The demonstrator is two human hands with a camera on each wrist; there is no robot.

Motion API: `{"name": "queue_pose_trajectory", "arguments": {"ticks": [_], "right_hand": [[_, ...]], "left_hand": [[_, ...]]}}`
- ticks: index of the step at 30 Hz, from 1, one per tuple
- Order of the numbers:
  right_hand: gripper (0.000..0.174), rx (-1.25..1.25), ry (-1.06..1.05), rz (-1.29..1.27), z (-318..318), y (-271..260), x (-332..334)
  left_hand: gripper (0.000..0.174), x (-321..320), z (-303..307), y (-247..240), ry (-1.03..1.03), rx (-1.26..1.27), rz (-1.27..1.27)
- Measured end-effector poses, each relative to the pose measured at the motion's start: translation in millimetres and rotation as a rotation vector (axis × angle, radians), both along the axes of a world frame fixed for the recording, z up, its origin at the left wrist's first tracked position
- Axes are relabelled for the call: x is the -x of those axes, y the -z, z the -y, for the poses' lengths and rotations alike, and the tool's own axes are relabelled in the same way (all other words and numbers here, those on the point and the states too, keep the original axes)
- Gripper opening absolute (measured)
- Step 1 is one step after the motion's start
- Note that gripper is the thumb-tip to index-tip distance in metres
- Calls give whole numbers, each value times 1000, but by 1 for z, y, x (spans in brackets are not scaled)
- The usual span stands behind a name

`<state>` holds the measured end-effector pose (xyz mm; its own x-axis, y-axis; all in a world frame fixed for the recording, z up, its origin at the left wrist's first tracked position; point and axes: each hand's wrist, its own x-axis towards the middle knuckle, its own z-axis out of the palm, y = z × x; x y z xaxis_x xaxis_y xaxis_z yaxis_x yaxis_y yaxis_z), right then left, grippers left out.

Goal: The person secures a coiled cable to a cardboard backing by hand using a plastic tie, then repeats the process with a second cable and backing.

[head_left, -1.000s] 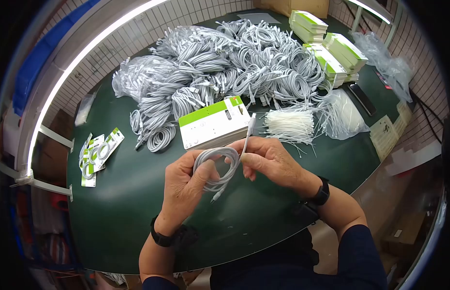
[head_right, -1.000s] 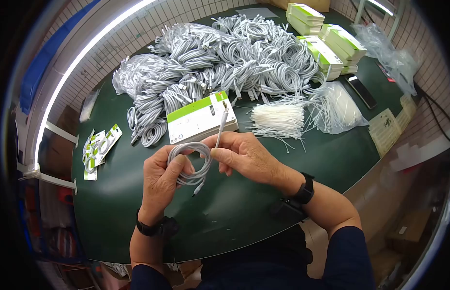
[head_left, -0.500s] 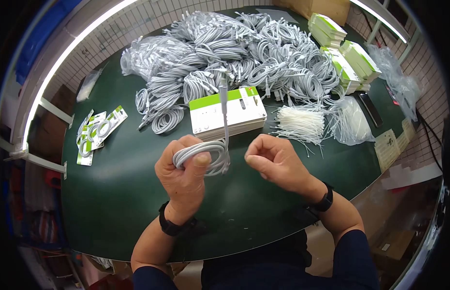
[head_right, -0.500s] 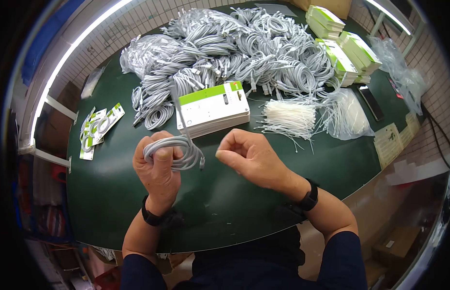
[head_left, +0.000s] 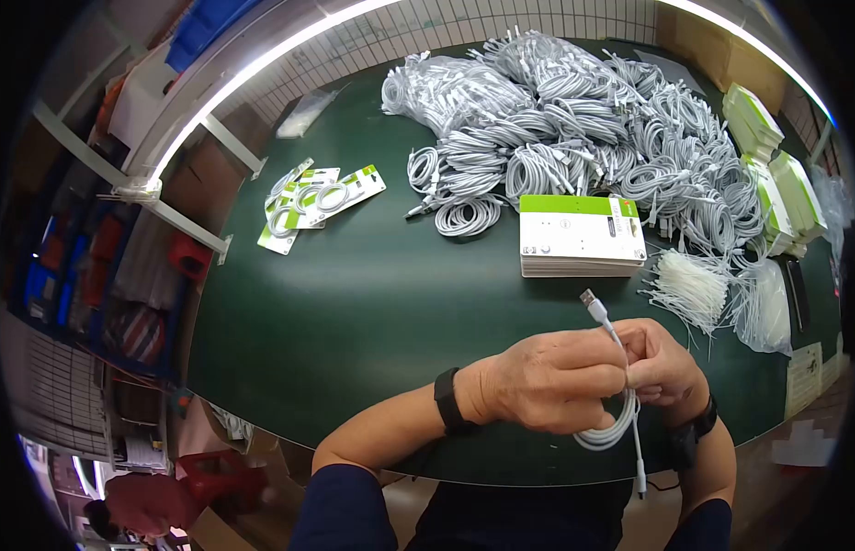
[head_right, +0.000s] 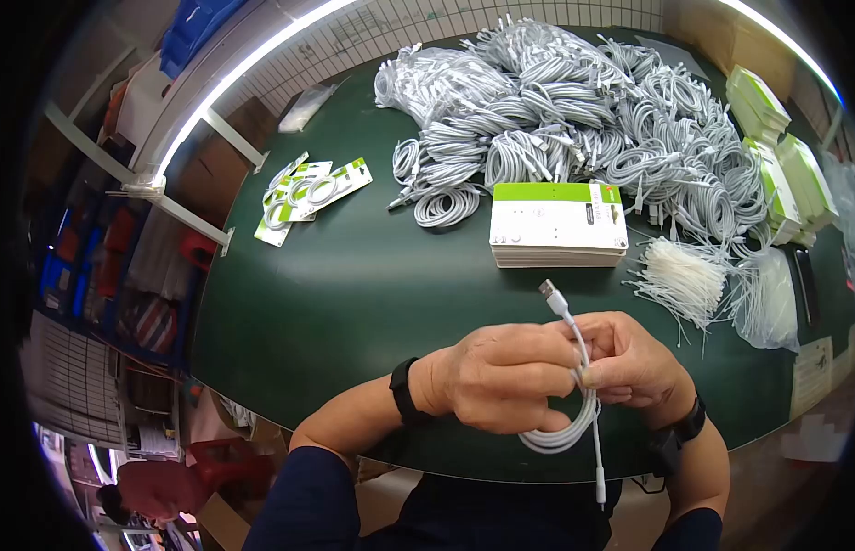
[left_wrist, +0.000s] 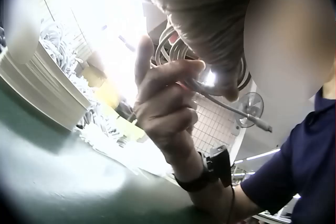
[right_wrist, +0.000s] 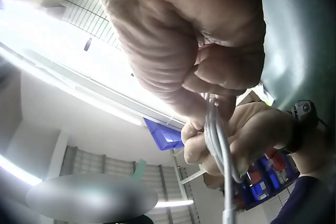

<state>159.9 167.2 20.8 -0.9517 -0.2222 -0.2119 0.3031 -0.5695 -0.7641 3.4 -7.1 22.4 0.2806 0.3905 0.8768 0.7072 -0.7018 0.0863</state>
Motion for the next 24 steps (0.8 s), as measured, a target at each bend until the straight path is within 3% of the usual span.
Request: {"name": "queue_pose_trajectory", "arguments": {"ticks": [3,4,5,6,7,9,11,13,17,19,24], "right_hand": [[65,79,187,-42,2,-7,-2],[61,140,195,-90,-3,0,-4],[57,84,240,-99,-5,-6,-7],[56,122,315,-144,-4,-8,-7],[54,160,389,-184,-7,-6,-9],[53,218,439,-315,-15,0,-6],[54,255,589,-322,-14,-3,-1],[53,287,589,-342,-11,-6,7],[51,151,644,-313,14,-7,18],[52,64,658,-322,21,2,25],[51,-238,643,-217,26,8,26]], "left_hand": [[30,19,0,-6,-166,19,-51],[33,21,-1,-4,-247,48,34],[40,22,-3,-3,-331,75,118],[61,24,-4,-2,-406,105,203],[64,23,-4,3,-467,181,353],[60,22,-8,20,-288,463,788],[60,15,-5,34,-136,731,998],[65,-3,-11,42,100,912,1221],[58,-34,-19,26,320,713,1546],[58,-33,-19,9,246,605,1656],[56,-19,-22,1,103,600,1813]]}}
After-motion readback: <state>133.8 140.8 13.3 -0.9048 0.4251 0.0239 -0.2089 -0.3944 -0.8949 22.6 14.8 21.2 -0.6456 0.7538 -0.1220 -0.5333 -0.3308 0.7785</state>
